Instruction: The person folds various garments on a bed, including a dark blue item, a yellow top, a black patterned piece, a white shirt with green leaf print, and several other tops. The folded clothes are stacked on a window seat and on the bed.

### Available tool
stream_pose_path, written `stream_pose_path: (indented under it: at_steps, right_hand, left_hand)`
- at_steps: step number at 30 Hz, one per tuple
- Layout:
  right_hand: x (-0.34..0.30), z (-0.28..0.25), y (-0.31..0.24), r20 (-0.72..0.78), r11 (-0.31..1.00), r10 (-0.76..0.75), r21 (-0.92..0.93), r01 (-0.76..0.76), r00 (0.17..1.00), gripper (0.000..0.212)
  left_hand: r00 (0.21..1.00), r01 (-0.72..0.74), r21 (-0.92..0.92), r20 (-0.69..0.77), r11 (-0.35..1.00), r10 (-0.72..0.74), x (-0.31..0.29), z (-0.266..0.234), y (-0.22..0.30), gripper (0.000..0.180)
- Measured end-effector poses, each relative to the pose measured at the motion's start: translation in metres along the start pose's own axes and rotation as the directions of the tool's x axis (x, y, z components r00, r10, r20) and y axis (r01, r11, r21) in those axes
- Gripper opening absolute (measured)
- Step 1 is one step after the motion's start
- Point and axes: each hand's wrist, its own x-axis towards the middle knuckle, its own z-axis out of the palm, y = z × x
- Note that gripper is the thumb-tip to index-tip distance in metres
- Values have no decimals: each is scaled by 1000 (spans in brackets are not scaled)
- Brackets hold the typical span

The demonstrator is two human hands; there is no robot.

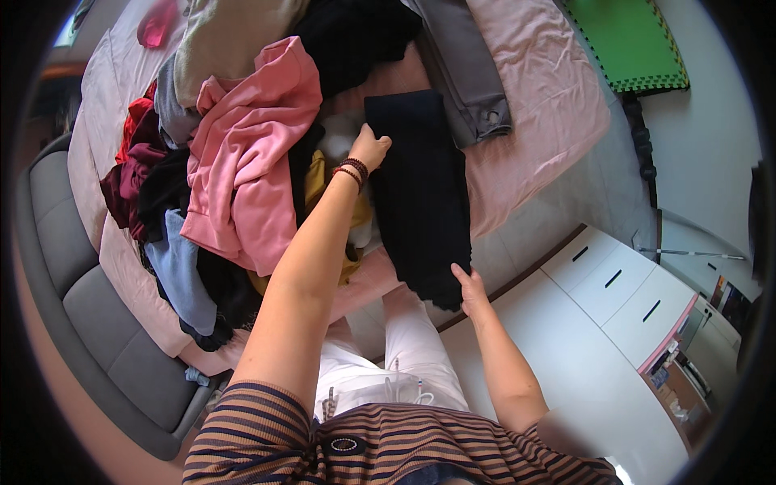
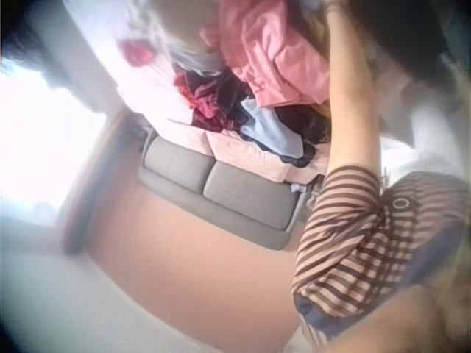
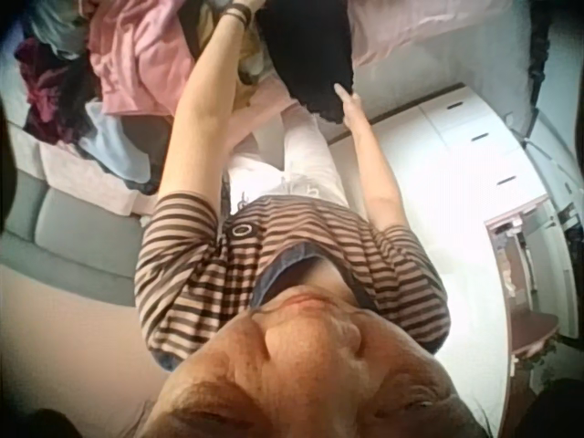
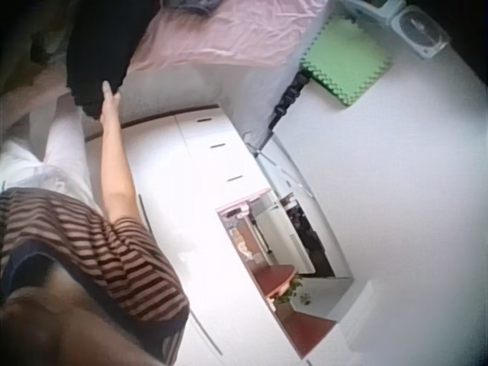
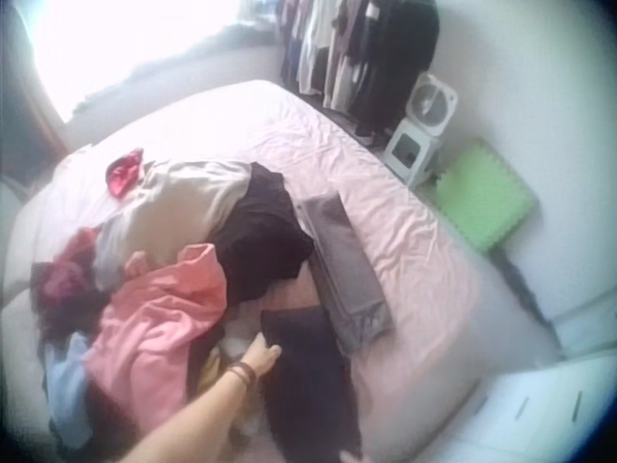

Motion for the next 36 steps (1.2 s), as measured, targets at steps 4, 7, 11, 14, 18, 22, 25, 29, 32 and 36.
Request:
stream_pose_path:
  at_steps: [4,7,11,14,18,22,25,29,32,36]
  right_hand:
    - [0,-1,4,-150,983,56,-166,-81,987,57]
    - [4,-2,12,-10,955,-44,-293,39,999,53]
    - [11,-9,11,-115,886,-39,-463,-19,993,57]
    - [8,-10,5,-218,784,1,-605,-136,976,68]
    - [-7,1,3,-119,690,-51,-722,-51,992,69]
    - [-22,13,20,-179,571,-166,-819,-53,970,68]
    - [-34,17,40,-242,544,-141,-829,-129,960,73]
    - [-58,34,67,-305,538,63,-792,-290,950,60]
    - [-85,73,94,-284,445,104,-844,-300,953,53]
    - [-112,148,131,-173,321,224,-916,-240,959,46]
  left_hand:
    - [996,-84,365,19,927,82,-2,6,-4,49]
    - [989,117,409,-133,905,-68,-20,18,11,41]
    - [921,111,142,-387,984,-49,-60,32,28,29]
    - [847,-236,91,-470,968,250,-121,44,17,60]
    - [854,-501,-190,-265,844,447,-224,33,-28,35]
    - [961,-274,-174,-77,946,264,-332,-13,-122,15]
    - [916,108,-293,-343,950,-210,-398,-80,-224,20]
    - [428,358,-47,-880,933,-209,-447,-200,-352,41]
    - [297,686,40,-927,726,-230,-452,-240,-400,65]
    - [486,752,325,-861,573,-150,-415,-287,-447,57]
